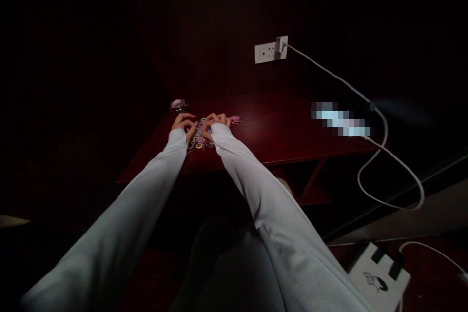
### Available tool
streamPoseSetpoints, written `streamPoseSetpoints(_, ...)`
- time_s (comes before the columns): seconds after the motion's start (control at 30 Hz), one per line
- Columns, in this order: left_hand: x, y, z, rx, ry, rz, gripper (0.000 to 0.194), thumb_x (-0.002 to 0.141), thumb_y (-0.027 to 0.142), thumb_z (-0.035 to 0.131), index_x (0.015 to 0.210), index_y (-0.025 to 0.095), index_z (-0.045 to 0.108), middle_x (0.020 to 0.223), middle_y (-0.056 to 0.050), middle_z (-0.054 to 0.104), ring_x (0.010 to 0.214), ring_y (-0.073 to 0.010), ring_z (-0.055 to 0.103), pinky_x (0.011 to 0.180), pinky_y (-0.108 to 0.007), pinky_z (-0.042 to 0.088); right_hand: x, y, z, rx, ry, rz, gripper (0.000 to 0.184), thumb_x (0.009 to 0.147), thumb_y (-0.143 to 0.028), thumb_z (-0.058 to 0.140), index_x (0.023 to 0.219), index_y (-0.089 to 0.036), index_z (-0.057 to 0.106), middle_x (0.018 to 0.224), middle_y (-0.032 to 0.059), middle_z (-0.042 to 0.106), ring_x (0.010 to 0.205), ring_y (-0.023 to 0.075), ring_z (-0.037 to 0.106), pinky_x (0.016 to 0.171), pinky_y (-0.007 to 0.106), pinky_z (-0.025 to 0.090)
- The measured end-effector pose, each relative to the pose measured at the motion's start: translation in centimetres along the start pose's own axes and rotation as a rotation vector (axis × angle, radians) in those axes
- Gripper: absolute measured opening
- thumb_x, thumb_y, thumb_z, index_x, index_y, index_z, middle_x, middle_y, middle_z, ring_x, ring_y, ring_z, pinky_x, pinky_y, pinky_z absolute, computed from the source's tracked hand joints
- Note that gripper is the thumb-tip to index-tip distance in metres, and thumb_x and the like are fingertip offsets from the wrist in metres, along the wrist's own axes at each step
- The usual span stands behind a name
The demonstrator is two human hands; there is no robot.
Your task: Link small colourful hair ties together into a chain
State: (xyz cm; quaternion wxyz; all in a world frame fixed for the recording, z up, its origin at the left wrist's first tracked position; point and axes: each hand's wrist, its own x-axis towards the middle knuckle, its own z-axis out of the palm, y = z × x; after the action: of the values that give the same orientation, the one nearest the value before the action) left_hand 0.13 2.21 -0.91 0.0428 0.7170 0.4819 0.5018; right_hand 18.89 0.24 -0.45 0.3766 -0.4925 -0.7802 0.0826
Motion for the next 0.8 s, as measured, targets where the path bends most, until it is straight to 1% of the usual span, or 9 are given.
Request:
streamPoseSetpoints(0.13, -0.1, 0.3, -0.2, 0.002, -0.004, 0.020, 0.025, 0.085, 0.037, 0.068, 0.066, 0.022, 0.065, 0.111, -0.005, 0.076, 0.068, -0.0136, 0.053, 0.060, -0.027, 0.045, 0.1, 0.0, 0.2, -0.005, -0.012, 0.009, 0.007, 0.088, -0.026, 0.073, 0.086, -0.026, 0.080, 0.128, 0.0018, 0.071, 0.123, 0.0296, 0.046, 0.103, 0.043, 0.030)
streamPoseSetpoints(0.27, -0.4, 0.7, 0.0, 0.020, 0.045, 0.025, 0.027, 0.090, 0.037, 0.063, 0.067, 0.024, 0.064, 0.103, -0.005, 0.075, 0.076, -0.0178, 0.060, 0.064, -0.029, 0.048, 0.3, -0.1, 0.4, -0.001, 0.018, 0.051, 0.011, 0.091, -0.027, 0.071, 0.086, -0.025, 0.080, 0.126, 0.0025, 0.072, 0.123, 0.0292, 0.047, 0.104, 0.044, 0.029)
streamPoseSetpoints(0.37, -0.7, 1.1, 0.1, 0.015, 0.098, 0.012, 0.024, 0.091, 0.035, 0.062, 0.069, 0.024, 0.065, 0.102, -0.005, 0.075, 0.083, -0.0195, 0.064, 0.068, -0.030, 0.050, 0.3, -0.2, 0.4, 0.014, 0.022, 0.055, 0.012, 0.092, -0.028, 0.071, 0.086, -0.025, 0.080, 0.125, 0.0026, 0.073, 0.122, 0.0283, 0.047, 0.104, 0.044, 0.029)
streamPoseSetpoints(0.57, -0.9, 1.6, 0.3, -0.012, 0.131, -0.038, 0.024, 0.090, 0.032, 0.063, 0.068, 0.024, 0.064, 0.100, -0.005, 0.074, 0.085, -0.0204, 0.065, 0.072, -0.030, 0.052, 0.3, 0.0, 0.1, 0.035, 0.011, 0.034, 0.010, 0.092, -0.032, 0.075, 0.088, -0.026, 0.082, 0.125, 0.0031, 0.071, 0.122, 0.0285, 0.046, 0.101, 0.043, 0.030)
streamPoseSetpoints(0.8, -0.9, 1.4, 0.3, -0.007, 0.083, -0.020, 0.024, 0.088, 0.038, 0.067, 0.068, 0.024, 0.070, 0.102, -0.005, 0.074, 0.082, -0.0187, 0.063, 0.068, -0.030, 0.049, 0.3, 0.0, 0.0, 0.004, -0.017, 0.028, 0.007, 0.091, -0.032, 0.077, 0.091, -0.028, 0.083, 0.127, 0.0026, 0.071, 0.124, 0.0286, 0.046, 0.103, 0.043, 0.030)
